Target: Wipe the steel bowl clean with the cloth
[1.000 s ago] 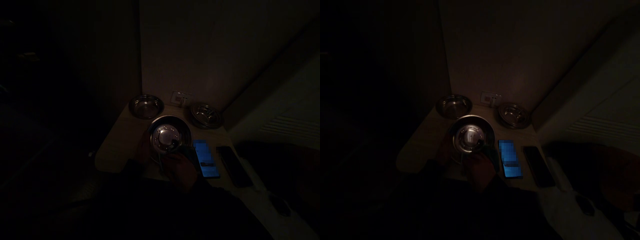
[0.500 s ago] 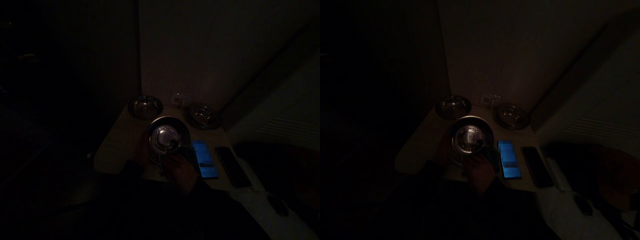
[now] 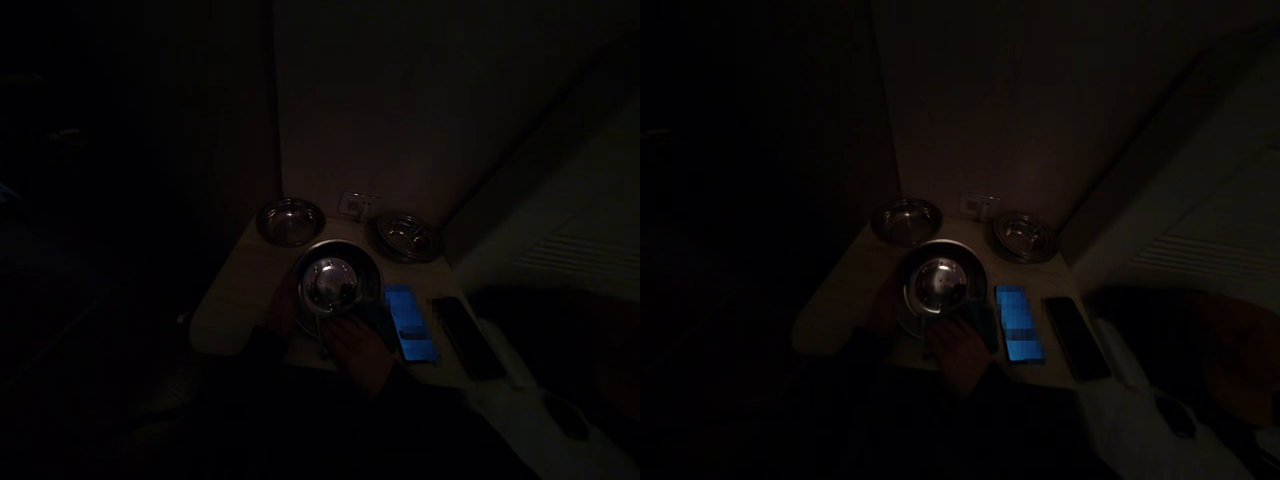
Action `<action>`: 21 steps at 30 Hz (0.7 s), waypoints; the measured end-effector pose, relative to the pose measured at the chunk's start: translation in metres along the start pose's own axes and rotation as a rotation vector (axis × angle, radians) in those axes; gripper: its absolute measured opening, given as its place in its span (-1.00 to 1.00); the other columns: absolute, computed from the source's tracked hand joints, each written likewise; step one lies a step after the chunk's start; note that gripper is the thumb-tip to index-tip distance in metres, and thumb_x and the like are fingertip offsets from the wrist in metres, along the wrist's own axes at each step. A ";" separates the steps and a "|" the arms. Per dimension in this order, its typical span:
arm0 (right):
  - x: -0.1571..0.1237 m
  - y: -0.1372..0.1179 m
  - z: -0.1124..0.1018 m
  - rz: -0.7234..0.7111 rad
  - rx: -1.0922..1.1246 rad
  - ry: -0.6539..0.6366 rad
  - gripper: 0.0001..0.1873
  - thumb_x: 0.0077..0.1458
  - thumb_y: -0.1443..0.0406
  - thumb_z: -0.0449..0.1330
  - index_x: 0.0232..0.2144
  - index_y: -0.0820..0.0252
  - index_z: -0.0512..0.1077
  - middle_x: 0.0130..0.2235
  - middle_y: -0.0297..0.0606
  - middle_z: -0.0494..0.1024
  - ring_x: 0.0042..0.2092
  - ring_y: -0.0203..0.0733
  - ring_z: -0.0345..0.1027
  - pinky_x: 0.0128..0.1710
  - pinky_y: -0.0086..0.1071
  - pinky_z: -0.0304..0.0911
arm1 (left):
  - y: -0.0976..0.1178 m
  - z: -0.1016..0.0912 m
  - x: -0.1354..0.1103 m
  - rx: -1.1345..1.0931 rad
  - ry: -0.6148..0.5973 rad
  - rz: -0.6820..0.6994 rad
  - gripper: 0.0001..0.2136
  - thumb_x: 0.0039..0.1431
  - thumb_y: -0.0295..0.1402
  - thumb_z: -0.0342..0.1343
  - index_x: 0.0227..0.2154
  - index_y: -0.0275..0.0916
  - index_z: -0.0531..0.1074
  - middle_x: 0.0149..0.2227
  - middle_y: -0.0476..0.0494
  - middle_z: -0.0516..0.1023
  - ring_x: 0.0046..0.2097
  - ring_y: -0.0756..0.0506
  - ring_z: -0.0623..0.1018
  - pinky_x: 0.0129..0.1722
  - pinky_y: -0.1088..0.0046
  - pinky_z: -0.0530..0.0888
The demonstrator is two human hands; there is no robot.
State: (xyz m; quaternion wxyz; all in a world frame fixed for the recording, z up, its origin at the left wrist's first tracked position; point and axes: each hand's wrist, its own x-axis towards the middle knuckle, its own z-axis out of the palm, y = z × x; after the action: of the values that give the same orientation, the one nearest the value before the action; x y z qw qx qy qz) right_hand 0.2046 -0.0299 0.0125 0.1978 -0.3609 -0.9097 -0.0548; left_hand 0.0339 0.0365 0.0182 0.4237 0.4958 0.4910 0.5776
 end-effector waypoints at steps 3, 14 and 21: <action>-0.014 0.015 -0.008 -0.050 -0.043 -0.028 -0.62 0.14 0.49 0.08 0.01 0.25 0.38 -0.01 -0.13 0.52 0.03 -0.10 0.36 0.08 -0.08 0.23 | -0.005 0.002 0.000 -0.052 0.011 -0.029 -0.56 0.26 -0.11 -0.19 0.00 -0.22 0.42 0.05 -0.13 0.48 0.10 -0.18 0.42 0.15 0.19 0.30; -0.010 0.011 -0.022 -0.018 -0.151 0.039 -0.73 0.17 0.34 0.13 -0.05 0.17 0.42 0.09 -0.12 0.42 0.14 0.00 0.21 0.21 0.18 -0.14 | -0.004 0.000 0.001 -0.055 -0.004 -0.049 -0.56 0.26 -0.12 -0.17 -0.01 -0.27 0.43 0.05 -0.13 0.48 0.11 -0.14 0.42 0.16 0.28 0.29; -0.017 0.012 -0.038 0.220 -0.193 0.057 -0.64 0.17 0.22 0.11 0.02 0.14 0.38 0.20 -0.02 0.26 0.20 0.18 0.09 0.13 0.34 -0.15 | 0.004 0.001 -0.001 -0.085 -0.010 -0.078 -0.55 0.25 -0.11 -0.15 0.02 -0.27 0.41 0.07 -0.13 0.47 0.15 -0.14 0.39 0.18 0.29 0.27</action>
State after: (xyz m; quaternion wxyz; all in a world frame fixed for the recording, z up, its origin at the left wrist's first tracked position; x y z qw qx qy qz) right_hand 0.2358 -0.0412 0.0406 0.1926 -0.4742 -0.8492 -0.1304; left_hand 0.0352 0.0351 0.0218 0.4688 0.4607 0.4827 0.5787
